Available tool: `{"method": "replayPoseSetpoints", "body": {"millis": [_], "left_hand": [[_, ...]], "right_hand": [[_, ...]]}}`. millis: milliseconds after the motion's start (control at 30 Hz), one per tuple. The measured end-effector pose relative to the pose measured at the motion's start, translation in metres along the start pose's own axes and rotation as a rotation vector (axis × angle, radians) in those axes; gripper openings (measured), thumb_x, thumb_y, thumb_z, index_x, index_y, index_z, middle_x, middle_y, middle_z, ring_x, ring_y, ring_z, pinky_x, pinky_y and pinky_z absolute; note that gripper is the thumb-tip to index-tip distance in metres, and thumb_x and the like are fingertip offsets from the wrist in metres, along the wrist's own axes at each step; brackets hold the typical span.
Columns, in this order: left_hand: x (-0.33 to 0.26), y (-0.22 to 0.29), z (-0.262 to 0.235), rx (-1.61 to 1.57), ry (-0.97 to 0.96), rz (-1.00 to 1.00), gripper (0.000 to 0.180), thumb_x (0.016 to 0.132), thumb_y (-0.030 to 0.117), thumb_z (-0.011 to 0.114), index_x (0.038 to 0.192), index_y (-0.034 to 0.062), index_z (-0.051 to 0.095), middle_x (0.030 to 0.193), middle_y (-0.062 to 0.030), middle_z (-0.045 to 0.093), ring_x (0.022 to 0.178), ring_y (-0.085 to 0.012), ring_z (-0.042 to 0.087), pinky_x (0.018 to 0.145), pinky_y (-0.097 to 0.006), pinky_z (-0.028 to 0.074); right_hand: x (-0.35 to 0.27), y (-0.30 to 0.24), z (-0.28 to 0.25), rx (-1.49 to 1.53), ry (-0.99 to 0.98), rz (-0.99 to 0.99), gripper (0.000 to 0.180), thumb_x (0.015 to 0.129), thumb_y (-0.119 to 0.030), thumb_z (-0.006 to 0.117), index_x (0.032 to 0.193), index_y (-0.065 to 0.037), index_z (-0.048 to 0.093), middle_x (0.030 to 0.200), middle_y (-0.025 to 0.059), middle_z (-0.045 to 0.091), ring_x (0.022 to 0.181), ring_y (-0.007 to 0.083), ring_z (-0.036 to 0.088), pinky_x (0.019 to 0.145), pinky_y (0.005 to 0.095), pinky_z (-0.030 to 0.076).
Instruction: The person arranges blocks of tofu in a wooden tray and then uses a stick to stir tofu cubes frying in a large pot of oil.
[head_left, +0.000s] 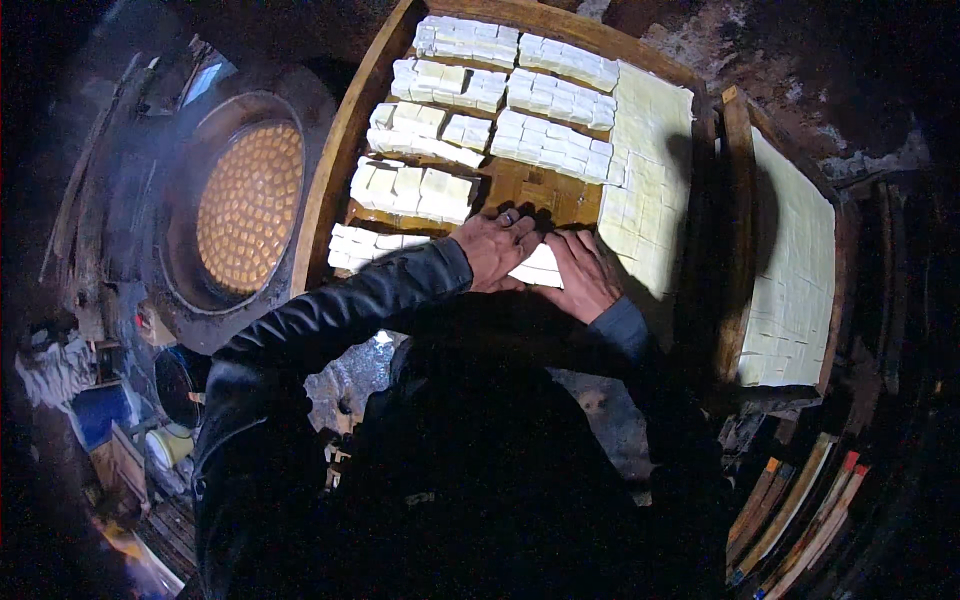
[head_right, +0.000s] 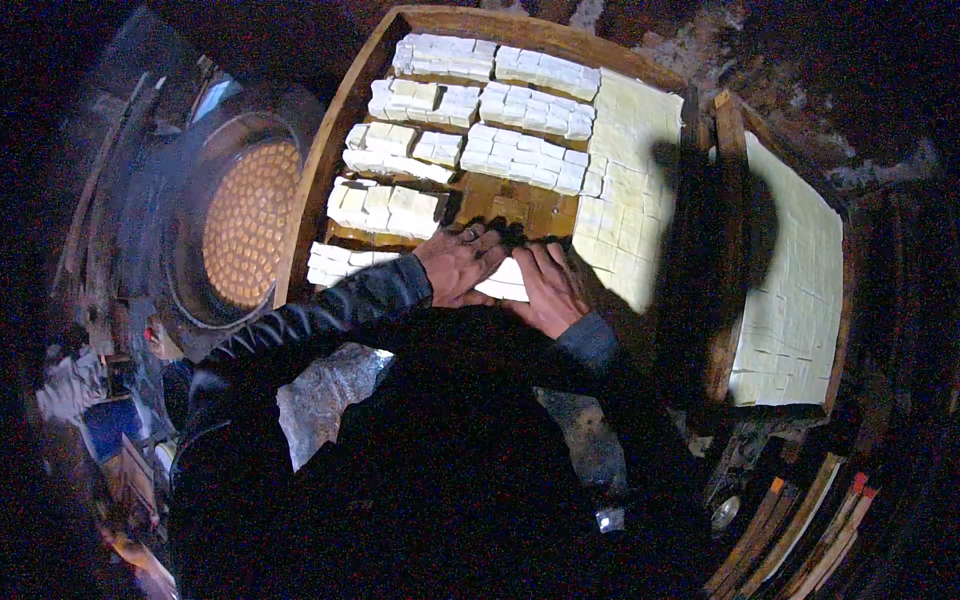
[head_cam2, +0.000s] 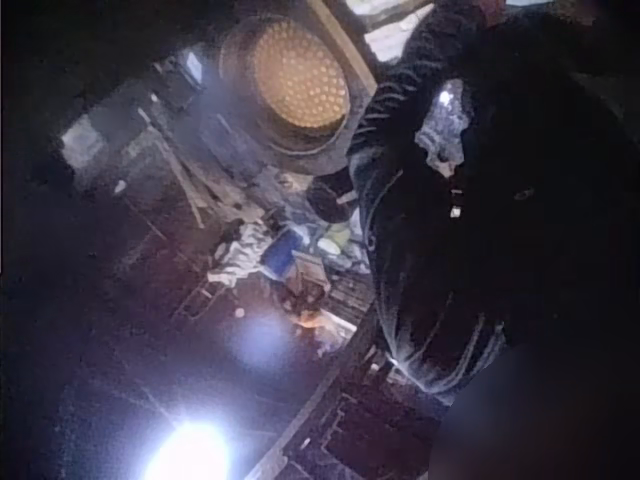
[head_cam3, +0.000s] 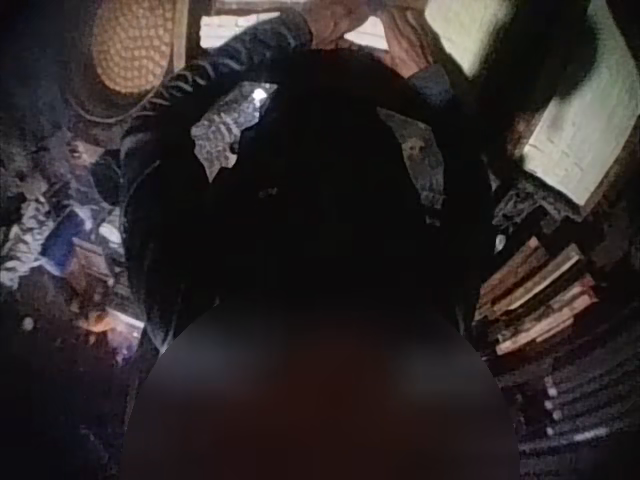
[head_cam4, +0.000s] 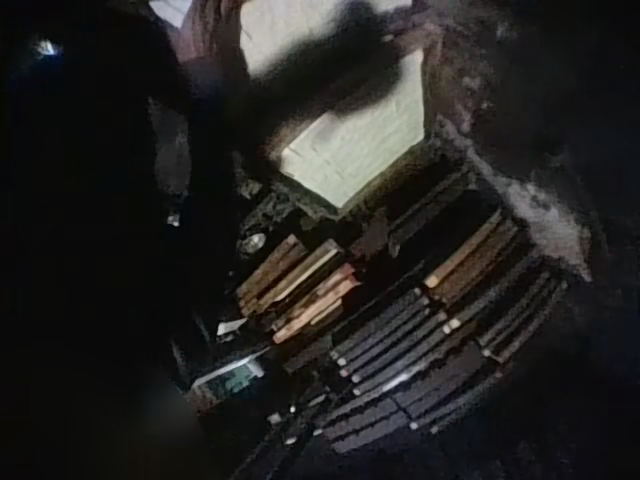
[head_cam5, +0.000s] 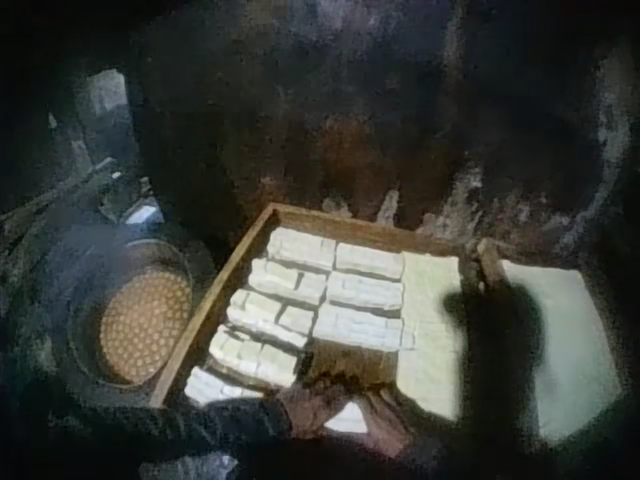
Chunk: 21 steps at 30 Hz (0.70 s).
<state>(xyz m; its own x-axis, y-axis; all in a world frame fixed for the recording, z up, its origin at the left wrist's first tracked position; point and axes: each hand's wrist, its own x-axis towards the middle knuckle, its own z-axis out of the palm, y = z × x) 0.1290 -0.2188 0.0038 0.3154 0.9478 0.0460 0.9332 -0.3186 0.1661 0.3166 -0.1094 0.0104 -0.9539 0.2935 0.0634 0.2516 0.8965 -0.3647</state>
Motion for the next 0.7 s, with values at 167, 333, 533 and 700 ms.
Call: {"method": "replayPoseSetpoints", "body": {"millis": [167,333,533,700], "left_hand": [[0.001,-0.002,-0.003,-0.045,-0.115,-0.047,0.066,0.076,0.041,0.067,0.124,-0.0007,0.05,0.123,-0.0193,0.052,0.114,-0.0357,0.051,0.094,-0.046,0.044],[0.005,0.002,-0.006,-0.084,-0.15,-0.077,0.068,0.075,0.04,0.069,0.126,-0.0007,0.049,0.127,-0.0207,0.05,0.116,-0.0358,0.049,0.096,-0.046,0.043],[0.003,0.009,-0.01,-0.036,-0.029,-0.07,0.07,0.074,0.042,0.07,0.125,-0.0003,0.049,0.121,-0.0181,0.052,0.115,-0.0353,0.05,0.095,-0.048,0.043],[0.024,0.018,-0.002,-0.045,-0.083,-0.033,0.069,0.074,0.043,0.07,0.124,0.0011,0.049,0.119,-0.0163,0.052,0.115,-0.0356,0.05,0.095,-0.047,0.043]], "right_hand": [[-0.004,0.015,0.003,0.165,-0.027,0.04,0.056,0.068,-0.012,0.074,0.117,-0.004,0.049,0.108,0.0165,0.054,0.105,0.0363,0.049,0.09,0.0437,0.04],[-0.002,0.012,0.009,0.13,-0.042,0.034,0.066,0.065,-0.014,0.077,0.122,-0.002,0.046,0.11,0.019,0.053,0.106,0.0383,0.049,0.092,0.0435,0.04],[-0.008,0.002,-0.024,0.016,-0.032,0.035,0.085,0.061,-0.02,0.082,0.131,0.001,0.04,0.122,0.021,0.049,0.106,0.0375,0.048,0.093,0.043,0.041],[-0.017,0.012,-0.012,-0.008,-0.097,0.096,0.065,0.063,-0.013,0.078,0.118,-0.003,0.046,0.111,0.0193,0.052,0.098,0.0403,0.054,0.081,0.0456,0.047]]}}
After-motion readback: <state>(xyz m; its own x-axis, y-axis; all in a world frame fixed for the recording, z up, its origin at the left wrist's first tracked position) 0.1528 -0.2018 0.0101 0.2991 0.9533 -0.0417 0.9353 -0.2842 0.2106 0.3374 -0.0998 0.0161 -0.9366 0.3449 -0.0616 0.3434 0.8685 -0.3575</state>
